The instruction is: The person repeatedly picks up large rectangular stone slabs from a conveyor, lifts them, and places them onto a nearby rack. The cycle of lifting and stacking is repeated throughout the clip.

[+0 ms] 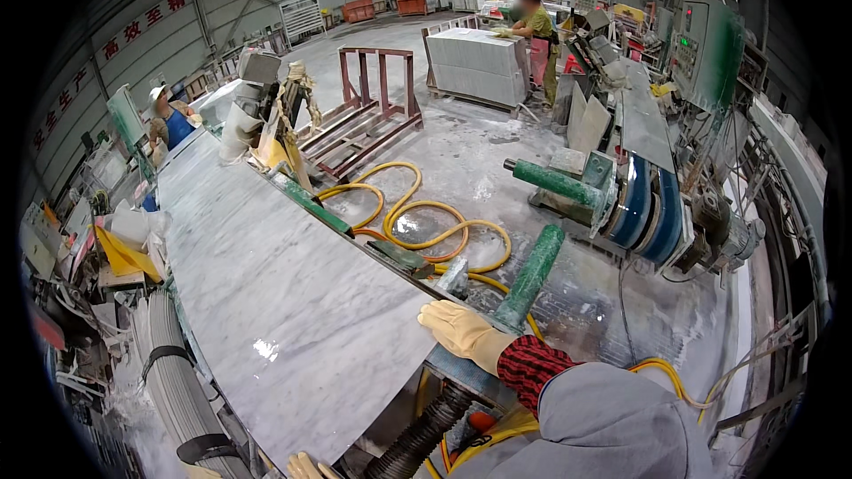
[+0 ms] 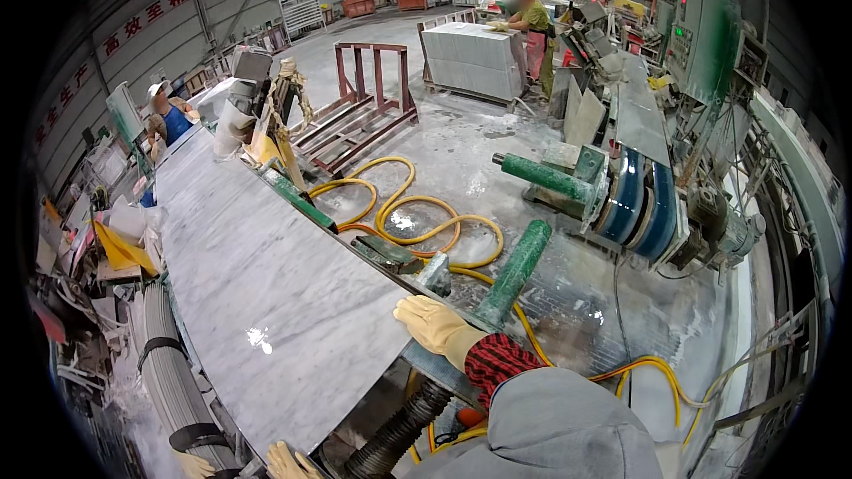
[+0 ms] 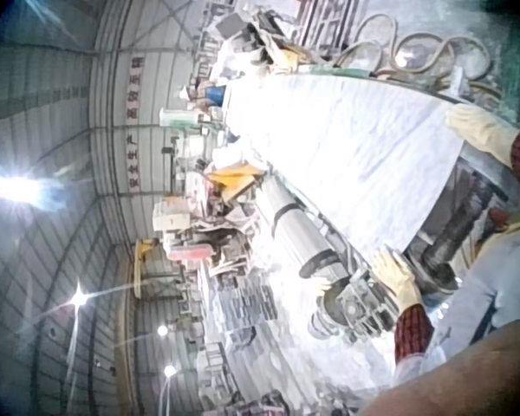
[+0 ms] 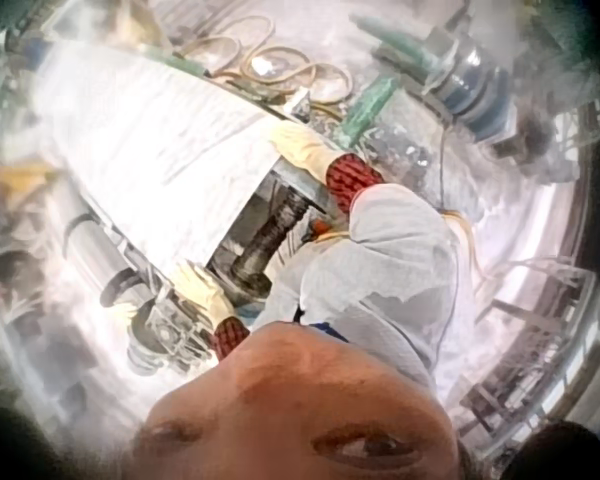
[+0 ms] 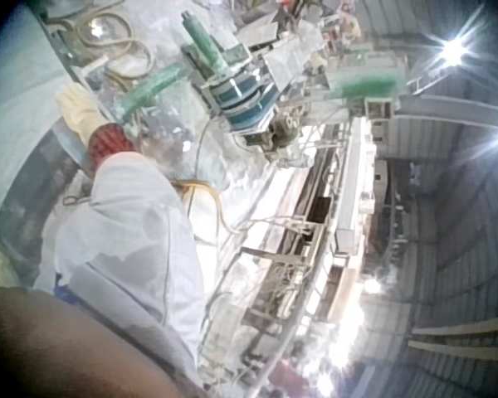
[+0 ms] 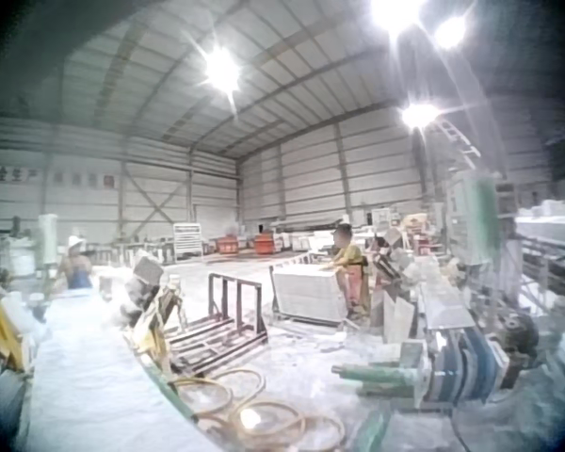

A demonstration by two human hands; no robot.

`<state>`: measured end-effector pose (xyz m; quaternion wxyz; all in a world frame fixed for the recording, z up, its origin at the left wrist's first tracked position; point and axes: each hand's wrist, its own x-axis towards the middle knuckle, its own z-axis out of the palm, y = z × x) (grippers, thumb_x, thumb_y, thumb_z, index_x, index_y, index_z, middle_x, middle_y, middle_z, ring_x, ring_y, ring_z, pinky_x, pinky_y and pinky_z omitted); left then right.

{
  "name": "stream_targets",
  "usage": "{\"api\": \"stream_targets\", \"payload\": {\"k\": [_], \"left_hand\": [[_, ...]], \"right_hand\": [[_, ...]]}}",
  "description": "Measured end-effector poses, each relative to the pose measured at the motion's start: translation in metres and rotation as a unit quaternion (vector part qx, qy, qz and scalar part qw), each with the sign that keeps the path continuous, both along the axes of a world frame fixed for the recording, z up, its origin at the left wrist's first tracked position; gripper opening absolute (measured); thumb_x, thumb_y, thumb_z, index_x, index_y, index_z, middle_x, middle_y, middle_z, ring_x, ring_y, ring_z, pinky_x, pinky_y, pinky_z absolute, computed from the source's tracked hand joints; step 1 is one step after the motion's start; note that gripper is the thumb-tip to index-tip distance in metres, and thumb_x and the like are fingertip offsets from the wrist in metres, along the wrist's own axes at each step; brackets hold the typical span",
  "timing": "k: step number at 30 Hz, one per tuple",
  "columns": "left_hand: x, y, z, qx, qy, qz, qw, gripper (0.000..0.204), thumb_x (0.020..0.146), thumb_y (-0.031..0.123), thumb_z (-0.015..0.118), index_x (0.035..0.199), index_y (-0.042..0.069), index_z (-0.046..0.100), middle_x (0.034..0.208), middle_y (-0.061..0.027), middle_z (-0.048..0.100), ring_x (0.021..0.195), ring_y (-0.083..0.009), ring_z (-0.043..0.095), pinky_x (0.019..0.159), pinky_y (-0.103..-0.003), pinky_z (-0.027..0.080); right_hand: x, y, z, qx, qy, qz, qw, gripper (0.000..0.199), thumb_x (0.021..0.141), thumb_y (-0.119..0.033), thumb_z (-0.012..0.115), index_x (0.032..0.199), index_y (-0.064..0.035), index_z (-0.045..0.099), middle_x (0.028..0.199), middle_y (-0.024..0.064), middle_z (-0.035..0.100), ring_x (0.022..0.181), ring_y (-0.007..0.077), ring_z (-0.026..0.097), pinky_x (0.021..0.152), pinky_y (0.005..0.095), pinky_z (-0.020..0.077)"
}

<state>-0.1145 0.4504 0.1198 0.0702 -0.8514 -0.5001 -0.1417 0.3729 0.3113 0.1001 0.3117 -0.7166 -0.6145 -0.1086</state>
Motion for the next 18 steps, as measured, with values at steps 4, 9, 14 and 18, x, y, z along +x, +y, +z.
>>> {"api": "stream_targets", "payload": {"k": [4,9,14,18], "left_hand": [[-0.002,-0.003,-0.003,0.009,-0.013,0.004,1.0,0.05,0.112,0.037,0.058,0.152,0.008,0.065,0.158,-0.0217,0.06,0.15,-0.0441,0.05,0.126,-0.06,0.033],[0.003,-0.006,0.007,0.023,-0.025,-0.008,0.999,0.049,0.112,0.037,0.059,0.149,0.007,0.067,0.155,-0.024,0.062,0.146,-0.045,0.053,0.125,-0.06,0.035],[0.005,-0.009,0.006,0.023,-0.028,-0.007,0.999,0.049,0.111,0.036,0.06,0.149,0.006,0.067,0.154,-0.0251,0.062,0.144,-0.0459,0.055,0.123,-0.06,0.037],[0.003,-0.005,0.002,0.015,-0.017,-0.009,1.0,0.049,0.112,0.035,0.058,0.15,0.005,0.066,0.154,-0.025,0.062,0.143,-0.046,0.055,0.124,-0.059,0.037]], "right_hand": [[-0.002,-0.003,0.007,0.0,0.01,0.012,1.0,0.037,0.096,-0.006,0.065,0.133,-0.0061,0.066,0.139,0.0166,0.066,0.133,0.0379,0.061,0.118,0.046,0.0474],[-0.001,-0.004,0.002,0.034,-0.007,0.019,0.999,0.038,0.095,-0.006,0.065,0.133,-0.0059,0.065,0.137,0.0167,0.067,0.131,0.0386,0.061,0.116,0.0465,0.0485],[0.0,-0.004,0.006,0.025,-0.006,0.019,0.999,0.045,0.088,0.001,0.07,0.133,-0.0062,0.065,0.132,0.0165,0.068,0.124,0.04,0.064,0.109,0.0459,0.0534],[0.002,-0.007,0.002,0.016,0.001,0.015,1.0,0.042,0.092,-0.001,0.067,0.133,-0.0065,0.066,0.134,0.0172,0.068,0.128,0.0395,0.062,0.112,0.0453,0.0514]]}}
